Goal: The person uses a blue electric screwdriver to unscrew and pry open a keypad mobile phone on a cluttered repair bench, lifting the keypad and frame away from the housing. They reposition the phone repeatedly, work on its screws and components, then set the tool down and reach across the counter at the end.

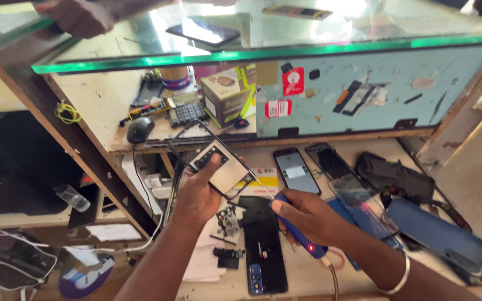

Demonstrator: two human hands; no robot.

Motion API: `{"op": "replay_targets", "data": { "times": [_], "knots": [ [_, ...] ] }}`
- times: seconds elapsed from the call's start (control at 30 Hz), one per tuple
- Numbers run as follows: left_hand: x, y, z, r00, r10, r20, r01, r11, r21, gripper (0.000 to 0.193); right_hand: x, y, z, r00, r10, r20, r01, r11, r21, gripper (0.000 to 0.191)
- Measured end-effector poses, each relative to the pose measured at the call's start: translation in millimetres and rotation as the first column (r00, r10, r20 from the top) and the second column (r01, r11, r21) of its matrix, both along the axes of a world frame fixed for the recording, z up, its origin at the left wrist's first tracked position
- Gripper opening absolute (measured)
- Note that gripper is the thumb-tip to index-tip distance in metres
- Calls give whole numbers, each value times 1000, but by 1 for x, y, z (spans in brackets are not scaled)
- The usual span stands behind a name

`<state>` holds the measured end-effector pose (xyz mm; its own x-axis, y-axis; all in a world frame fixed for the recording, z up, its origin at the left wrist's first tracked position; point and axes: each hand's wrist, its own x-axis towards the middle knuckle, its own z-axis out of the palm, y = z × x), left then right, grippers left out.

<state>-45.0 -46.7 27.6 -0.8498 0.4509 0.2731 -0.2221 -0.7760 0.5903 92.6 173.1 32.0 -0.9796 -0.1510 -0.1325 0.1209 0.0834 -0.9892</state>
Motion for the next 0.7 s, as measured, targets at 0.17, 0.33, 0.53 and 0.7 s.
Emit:
{"op": "replay_targets", "data": {
  "times": [0.17,0.33,0.53,0.7],
  "knots": [
    [8,2,-9,1000,-15,23,15,1000,-8,23,4,-2,1,1000,9,-21,-6,988,156,39],
    [8,6,-18,1000,4,0,-4,1000,-7,24,2,0,1,1000,18,-23,-14,987,158,38],
    [10,11,-26,1000,2,29,-2,1000,-4,22,3,-9,-3,998,58,14,-59,964,258,36],
    [8,8,-25,999,51,-10,-51,998,-22,22,6,-8,-6,988,146,43,-152,965,213,30]
  ]
}}
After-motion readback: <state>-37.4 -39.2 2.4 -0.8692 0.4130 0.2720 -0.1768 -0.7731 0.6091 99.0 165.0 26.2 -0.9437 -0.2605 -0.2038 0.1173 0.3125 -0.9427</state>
